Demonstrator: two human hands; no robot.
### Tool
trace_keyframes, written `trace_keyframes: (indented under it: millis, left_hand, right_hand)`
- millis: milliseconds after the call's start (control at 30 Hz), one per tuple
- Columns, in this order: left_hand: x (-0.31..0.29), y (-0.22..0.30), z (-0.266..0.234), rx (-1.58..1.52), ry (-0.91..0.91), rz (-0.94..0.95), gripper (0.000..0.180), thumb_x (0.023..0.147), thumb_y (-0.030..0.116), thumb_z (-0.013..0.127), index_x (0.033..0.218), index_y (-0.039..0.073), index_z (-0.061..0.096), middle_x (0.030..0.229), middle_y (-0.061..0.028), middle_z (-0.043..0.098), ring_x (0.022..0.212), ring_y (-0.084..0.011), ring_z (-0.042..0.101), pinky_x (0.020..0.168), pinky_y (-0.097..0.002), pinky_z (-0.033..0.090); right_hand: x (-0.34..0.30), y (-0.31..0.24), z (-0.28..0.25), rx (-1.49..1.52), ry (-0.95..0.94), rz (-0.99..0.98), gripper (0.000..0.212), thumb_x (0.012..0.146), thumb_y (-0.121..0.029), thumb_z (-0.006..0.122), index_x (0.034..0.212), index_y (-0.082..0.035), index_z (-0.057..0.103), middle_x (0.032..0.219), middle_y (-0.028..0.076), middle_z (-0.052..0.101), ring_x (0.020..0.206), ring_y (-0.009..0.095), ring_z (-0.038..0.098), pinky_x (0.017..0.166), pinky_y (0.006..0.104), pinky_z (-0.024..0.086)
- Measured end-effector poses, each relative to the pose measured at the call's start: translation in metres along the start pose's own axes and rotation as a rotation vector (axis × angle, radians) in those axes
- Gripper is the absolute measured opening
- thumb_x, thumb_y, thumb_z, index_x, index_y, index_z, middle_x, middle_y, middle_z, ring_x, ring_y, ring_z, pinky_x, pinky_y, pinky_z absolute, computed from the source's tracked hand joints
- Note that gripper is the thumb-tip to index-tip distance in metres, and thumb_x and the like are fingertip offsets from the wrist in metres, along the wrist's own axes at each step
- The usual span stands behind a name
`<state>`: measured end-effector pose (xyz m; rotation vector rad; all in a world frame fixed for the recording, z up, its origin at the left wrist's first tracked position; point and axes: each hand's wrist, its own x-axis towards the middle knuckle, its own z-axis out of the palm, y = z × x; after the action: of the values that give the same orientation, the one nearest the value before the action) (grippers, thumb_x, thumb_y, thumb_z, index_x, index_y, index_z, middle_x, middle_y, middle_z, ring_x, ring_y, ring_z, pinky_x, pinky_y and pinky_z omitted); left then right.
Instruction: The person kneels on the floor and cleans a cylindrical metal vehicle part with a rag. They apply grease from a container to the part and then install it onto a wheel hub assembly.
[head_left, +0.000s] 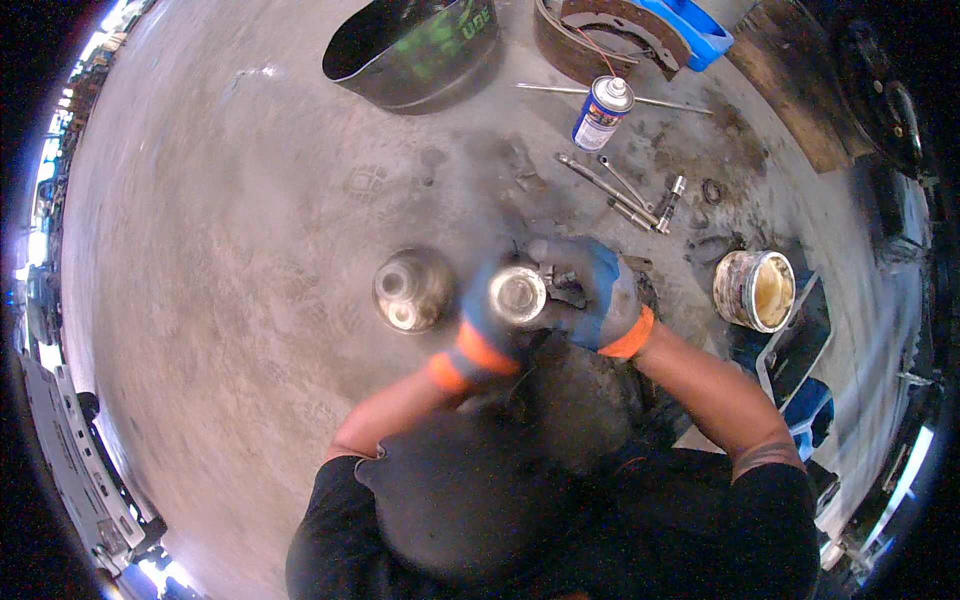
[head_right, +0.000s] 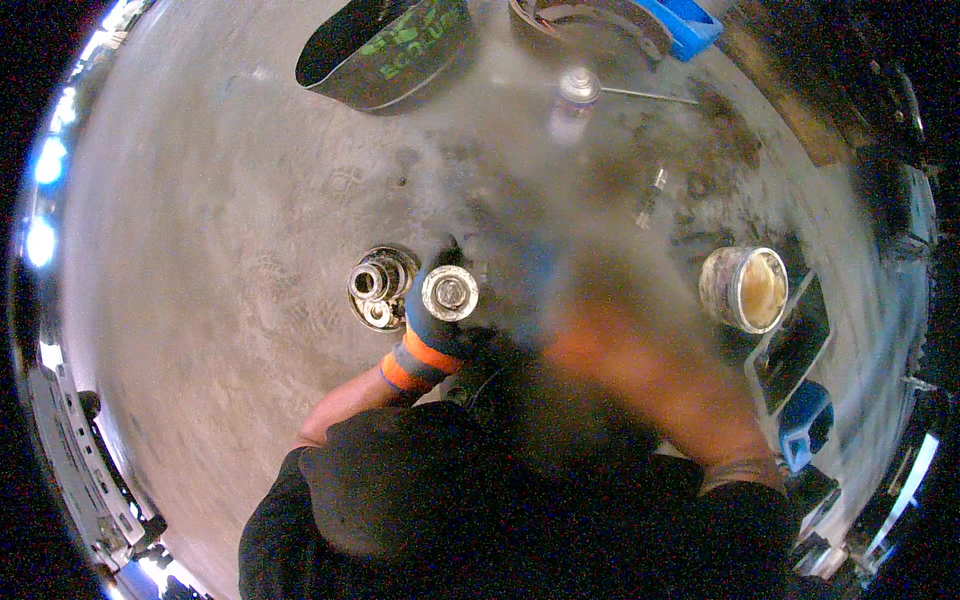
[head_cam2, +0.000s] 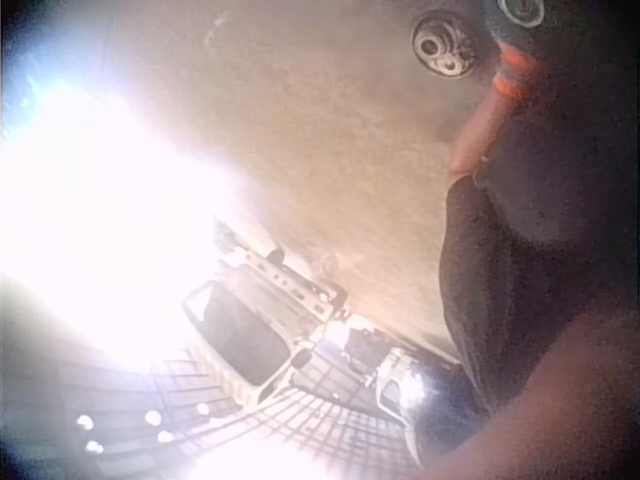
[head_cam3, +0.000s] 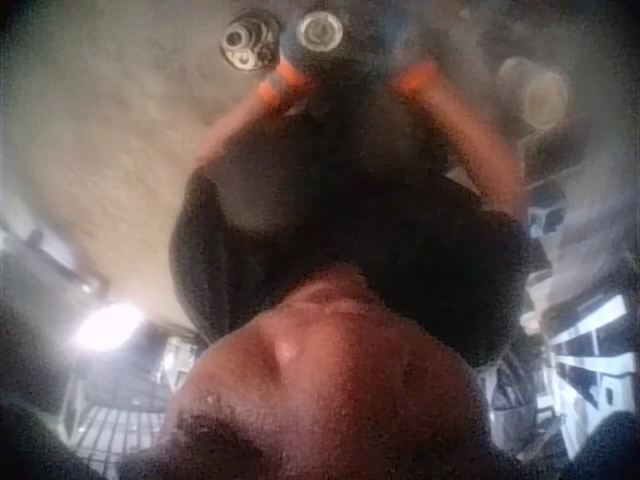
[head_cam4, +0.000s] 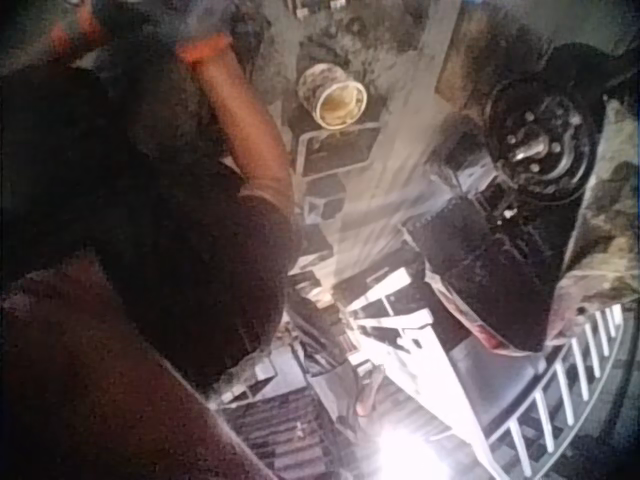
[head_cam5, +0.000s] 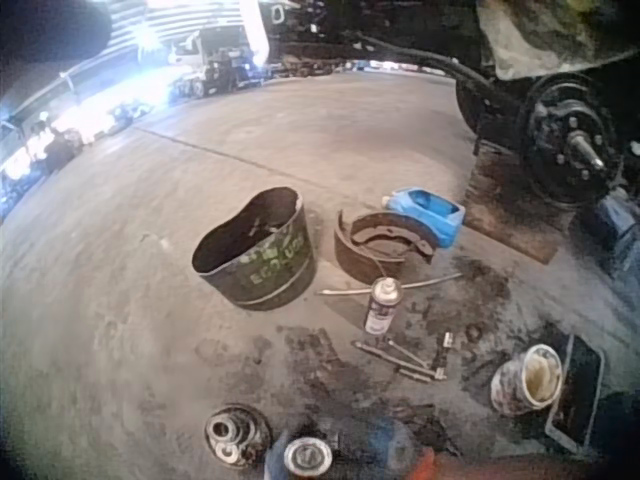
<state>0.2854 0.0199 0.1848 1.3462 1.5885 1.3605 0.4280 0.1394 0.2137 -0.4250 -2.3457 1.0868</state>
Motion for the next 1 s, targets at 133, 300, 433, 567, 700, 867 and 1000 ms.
trace_keyframes:
  millis: [133, 300, 433, 567, 700, 867, 1000]
  left_hand:
    - [-0.004, -0.007, -0.002, 0.304, -0.060, 0.046, 0.076, 0.072, 0.025, 0.084, 0.133, -0.001, 0.046, 0.112, -0.0118, 0.066, 0.106, -0.0256, 0.062, 0.094, -0.0361, 0.049]
    - [0.009, 0.014, -0.002, 0.346, 0.018, -0.018, 0.060, 0.075, 0.028, 0.081, 0.122, 0.001, 0.054, 0.109, -0.0130, 0.065, 0.102, -0.0302, 0.062, 0.090, -0.0408, 0.048]
    - [0.013, 0.017, -0.002, 0.149, -0.019, -0.252, 0.045, 0.088, 0.024, 0.070, 0.122, -0.001, 0.055, 0.112, -0.0141, 0.064, 0.101, -0.0289, 0.061, 0.089, -0.0412, 0.048]
    - [0.009, -0.004, 0.005, -0.380, 0.063, -0.259, 0.038, 0.103, 0.018, 0.046, 0.136, -0.002, 0.045, 0.107, -0.0077, 0.060, 0.087, -0.0160, 0.059, 0.074, -0.0317, 0.051]
    - [0.003, -0.019, -0.007, -0.383, -0.098, -0.257, 0.040, 0.105, 0.016, 0.043, 0.142, 0.001, 0.039, 0.087, -0.0040, 0.060, 0.066, -0.0109, 0.058, 0.059, -0.0269, 0.050]
    - [0.012, -0.004, 0.000, -0.428, -0.006, -0.496, 0.042, 0.103, 0.015, 0.046, 0.143, 0.007, 0.038, 0.076, -0.0029, 0.058, 0.059, -0.0108, 0.053, 0.056, -0.0259, 0.046]
    - [0.009, -0.002, 0.001, -0.395, -0.020, -0.301, 0.034, 0.101, 0.015, 0.049, 0.134, 0.007, 0.049, 0.072, -0.0030, 0.057, 0.058, -0.0111, 0.053, 0.053, -0.0263, 0.045]
  right_hand:
    - [-0.001, 0.006, 0.007, -0.070, 0.059, -0.062, 0.059, 0.068, -0.034, 0.087, 0.113, -0.007, 0.062, 0.107, 0.016, 0.067, 0.094, 0.035, 0.064, 0.084, 0.0435, 0.051]
    - [-0.001, 0.004, 0.004, 0.028, 0.026, 0.036, 0.054, 0.068, -0.032, 0.086, 0.109, -0.006, 0.062, 0.104, 0.015, 0.067, 0.091, 0.032, 0.064, 0.082, 0.0414, 0.051]
    - [0.003, 0.001, -0.016, 0.187, -0.075, 0.288, 0.046, 0.072, -0.026, 0.084, 0.106, -0.004, 0.063, 0.101, 0.013, 0.067, 0.090, 0.025, 0.065, 0.081, 0.0375, 0.051]
    - [0.011, -0.006, -0.013, 0.213, 0.076, 0.602, 0.042, 0.076, -0.024, 0.080, 0.109, -0.003, 0.063, 0.100, 0.012, 0.068, 0.091, 0.020, 0.064, 0.082, 0.0352, 0.052]
    - [0.007, -0.011, -0.014, 0.259, 0.094, 0.581, 0.041, 0.077, -0.023, 0.079, 0.110, -0.003, 0.064, 0.100, 0.012, 0.068, 0.091, 0.020, 0.065, 0.082, 0.0351, 0.052]
    - [0.004, -0.018, -0.005, 0.250, 0.130, 0.565, 0.039, 0.079, -0.022, 0.077, 0.111, -0.003, 0.065, 0.099, 0.013, 0.069, 0.091, 0.020, 0.065, 0.082, 0.0349, 0.052]
    - [0.003, -0.020, -0.004, 0.244, 0.142, 0.557, 0.038, 0.080, -0.021, 0.075, 0.112, -0.002, 0.065, 0.099, 0.013, 0.069, 0.091, 0.020, 0.065, 0.082, 0.0347, 0.052]
